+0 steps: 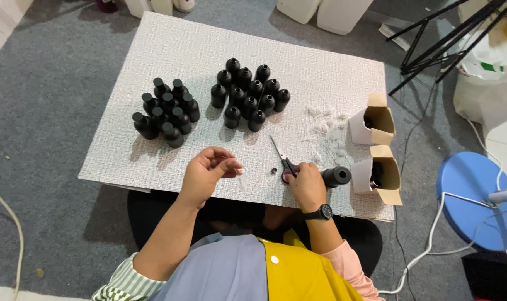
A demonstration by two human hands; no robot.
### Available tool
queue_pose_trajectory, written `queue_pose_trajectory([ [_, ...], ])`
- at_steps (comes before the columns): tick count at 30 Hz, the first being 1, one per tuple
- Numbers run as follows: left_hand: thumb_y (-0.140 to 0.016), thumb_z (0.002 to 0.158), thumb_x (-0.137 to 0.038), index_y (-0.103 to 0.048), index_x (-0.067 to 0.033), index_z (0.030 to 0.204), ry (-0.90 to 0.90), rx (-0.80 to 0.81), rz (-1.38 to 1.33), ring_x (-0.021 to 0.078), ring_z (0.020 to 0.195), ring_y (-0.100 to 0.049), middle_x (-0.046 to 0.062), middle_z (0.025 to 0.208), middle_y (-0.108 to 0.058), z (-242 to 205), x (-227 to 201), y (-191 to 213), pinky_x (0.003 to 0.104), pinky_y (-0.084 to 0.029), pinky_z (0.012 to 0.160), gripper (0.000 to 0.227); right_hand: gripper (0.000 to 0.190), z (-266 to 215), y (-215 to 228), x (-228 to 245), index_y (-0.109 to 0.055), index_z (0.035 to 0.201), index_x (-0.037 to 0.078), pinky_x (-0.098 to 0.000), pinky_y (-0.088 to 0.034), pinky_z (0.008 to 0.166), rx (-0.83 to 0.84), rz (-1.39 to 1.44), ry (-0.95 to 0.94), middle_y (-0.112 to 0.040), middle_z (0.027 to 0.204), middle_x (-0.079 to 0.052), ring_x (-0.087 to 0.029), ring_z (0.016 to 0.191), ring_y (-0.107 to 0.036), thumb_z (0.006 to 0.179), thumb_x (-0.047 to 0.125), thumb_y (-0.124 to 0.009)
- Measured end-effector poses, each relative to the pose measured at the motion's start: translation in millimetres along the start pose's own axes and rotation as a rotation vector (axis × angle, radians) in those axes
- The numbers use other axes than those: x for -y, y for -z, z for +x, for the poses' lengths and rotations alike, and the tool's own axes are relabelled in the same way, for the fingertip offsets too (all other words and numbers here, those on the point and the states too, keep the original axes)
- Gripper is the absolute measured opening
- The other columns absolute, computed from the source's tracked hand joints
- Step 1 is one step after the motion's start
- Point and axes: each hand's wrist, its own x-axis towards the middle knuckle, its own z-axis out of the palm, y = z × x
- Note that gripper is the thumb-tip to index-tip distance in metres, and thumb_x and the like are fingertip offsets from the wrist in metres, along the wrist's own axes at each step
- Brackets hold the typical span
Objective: Assembling small black dropper bottles by inserting plastic tips and screwing on caps.
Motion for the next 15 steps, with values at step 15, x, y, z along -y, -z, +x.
queue_pose_trajectory([
  [15,-0.067,0.095,-0.002,-0.068,0.0028,0.116,-0.048,0.161,-0.027,0.0203,0.074,-0.075,0.017,0.088,-0.074,1,-1,-1,0.031,-0.065,0.068,0.021,0.025,-14,24,5,-0.069,0.110,-0.010,-0.0338,-0.063,0.065,0.134,0.979,-0.083,-0.074,0.097,-0.024,-0.026,0.078,-0.074,0.092,0.006,-0.071],
])
